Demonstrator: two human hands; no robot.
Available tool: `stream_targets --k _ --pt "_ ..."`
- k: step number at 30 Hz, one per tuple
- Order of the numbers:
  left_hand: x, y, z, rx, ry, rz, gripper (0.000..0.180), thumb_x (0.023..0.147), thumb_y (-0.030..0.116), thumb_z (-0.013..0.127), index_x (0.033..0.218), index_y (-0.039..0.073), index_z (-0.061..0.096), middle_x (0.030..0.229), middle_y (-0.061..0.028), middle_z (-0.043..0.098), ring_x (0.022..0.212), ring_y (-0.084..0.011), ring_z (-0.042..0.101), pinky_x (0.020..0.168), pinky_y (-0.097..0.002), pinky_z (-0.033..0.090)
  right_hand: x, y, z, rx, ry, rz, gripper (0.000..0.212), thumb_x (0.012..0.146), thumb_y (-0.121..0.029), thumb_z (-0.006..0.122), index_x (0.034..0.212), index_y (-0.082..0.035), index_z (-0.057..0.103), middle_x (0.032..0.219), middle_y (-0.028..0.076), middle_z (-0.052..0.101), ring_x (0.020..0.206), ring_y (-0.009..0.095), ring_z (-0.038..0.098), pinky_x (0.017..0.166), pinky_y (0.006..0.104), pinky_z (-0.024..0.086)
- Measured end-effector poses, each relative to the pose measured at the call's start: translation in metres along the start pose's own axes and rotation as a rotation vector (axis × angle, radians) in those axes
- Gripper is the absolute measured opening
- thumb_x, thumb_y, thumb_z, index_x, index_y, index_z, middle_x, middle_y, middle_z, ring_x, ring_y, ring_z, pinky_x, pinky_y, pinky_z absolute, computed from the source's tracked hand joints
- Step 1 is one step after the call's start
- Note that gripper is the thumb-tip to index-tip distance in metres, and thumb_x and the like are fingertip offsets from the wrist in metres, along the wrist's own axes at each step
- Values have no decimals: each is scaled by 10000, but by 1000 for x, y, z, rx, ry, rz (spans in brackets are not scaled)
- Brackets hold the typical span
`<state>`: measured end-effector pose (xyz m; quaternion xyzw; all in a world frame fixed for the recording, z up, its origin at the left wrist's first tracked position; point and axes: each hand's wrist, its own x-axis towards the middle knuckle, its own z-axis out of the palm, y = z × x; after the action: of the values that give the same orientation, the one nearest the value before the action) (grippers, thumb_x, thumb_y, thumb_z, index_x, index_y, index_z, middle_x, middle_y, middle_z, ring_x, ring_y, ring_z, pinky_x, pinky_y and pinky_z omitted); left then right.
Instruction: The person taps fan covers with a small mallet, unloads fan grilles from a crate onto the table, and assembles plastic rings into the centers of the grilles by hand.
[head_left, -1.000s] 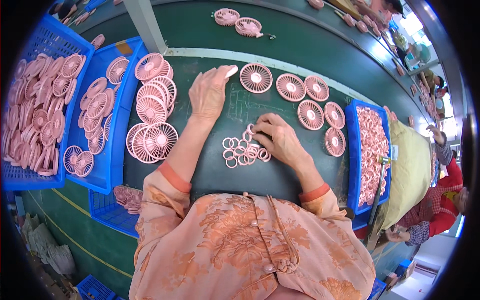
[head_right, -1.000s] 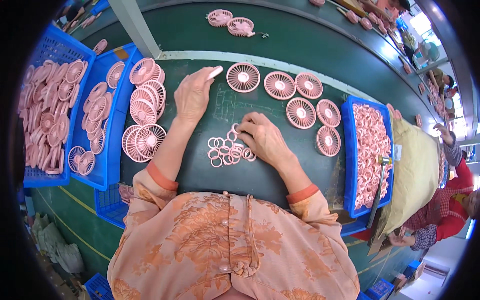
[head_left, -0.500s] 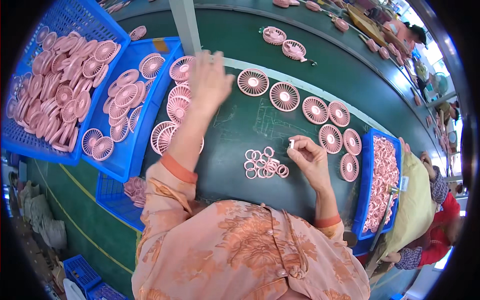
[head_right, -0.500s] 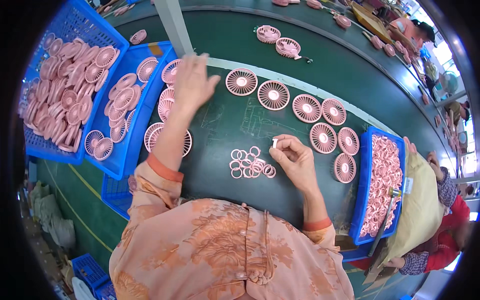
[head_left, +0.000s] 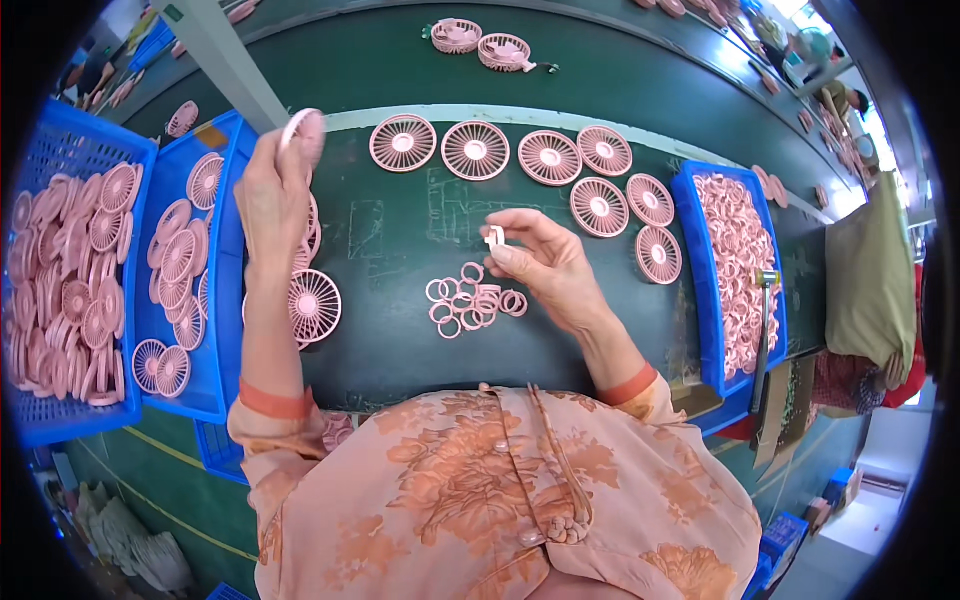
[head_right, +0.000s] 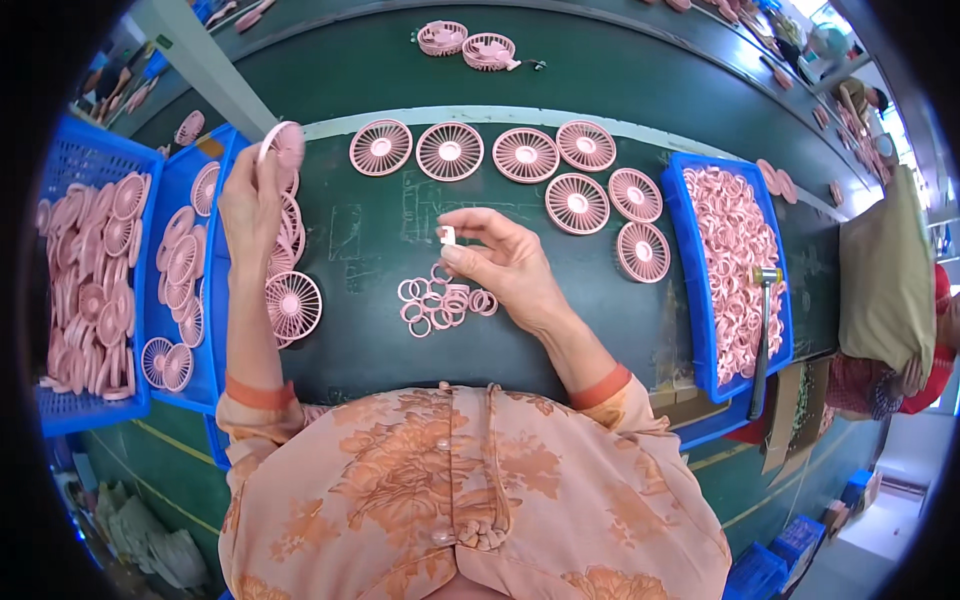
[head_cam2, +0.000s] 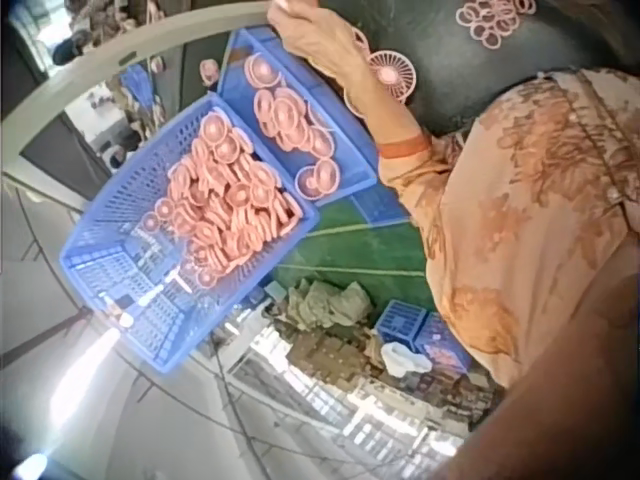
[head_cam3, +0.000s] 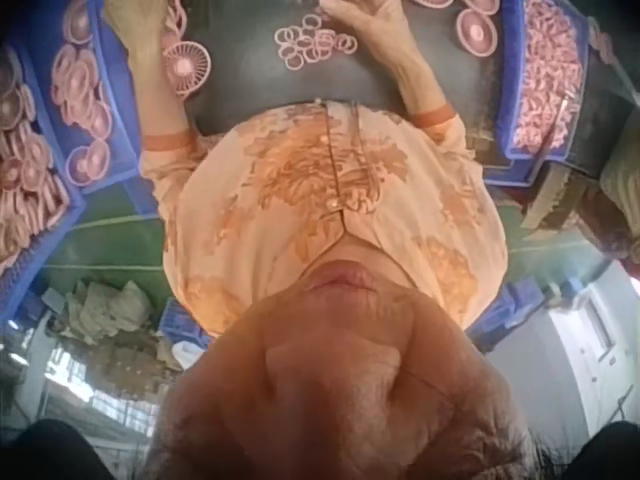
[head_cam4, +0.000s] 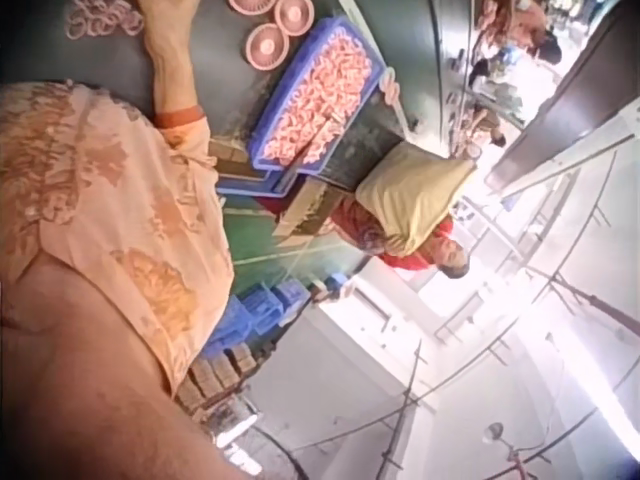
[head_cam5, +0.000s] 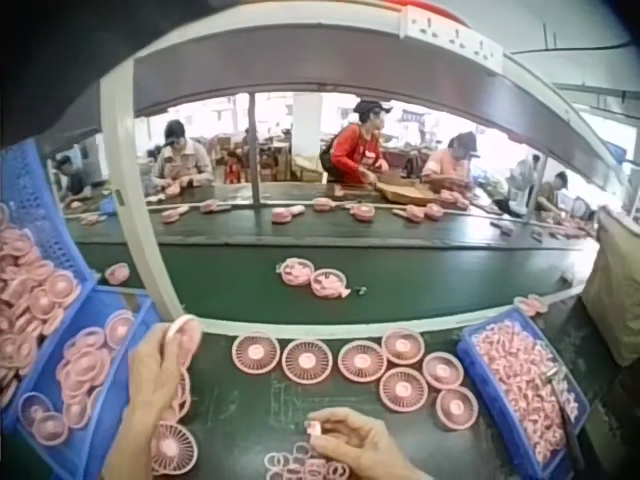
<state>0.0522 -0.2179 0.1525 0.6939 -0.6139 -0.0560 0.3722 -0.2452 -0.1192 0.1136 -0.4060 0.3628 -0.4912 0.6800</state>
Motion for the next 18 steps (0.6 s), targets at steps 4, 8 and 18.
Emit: stream_targets --k 4,8,18 --pt "-56 9 26 -863 -323 -167 246 1052 217 602 1165 16 688 981 -46 740 883 -112 711 718 -274 564 3 5 0 9 4 0 346 973 -70 716 1308 -32 641 1199 71 676 990 137 697 882 285 601" --pt "-101 41 29 -1353 -534 -449 232 1078 173 530 1177 -13 627 1100 -110 715 973 -160 730 873 -315 627 2 4 7 -39 16 -55 325 978 -66 710 1295 -26 652 1169 58 684 982 129 706 868 286 611" --pt "-124 49 39 -1462 -597 -535 226 1090 185 504 1186 -7 577 1125 -134 703 997 -195 737 867 -345 642 0 -5 34 -682 129 -479 291 925 -22 749 1205 9 680 1075 76 732 957 138 722 830 283 598"
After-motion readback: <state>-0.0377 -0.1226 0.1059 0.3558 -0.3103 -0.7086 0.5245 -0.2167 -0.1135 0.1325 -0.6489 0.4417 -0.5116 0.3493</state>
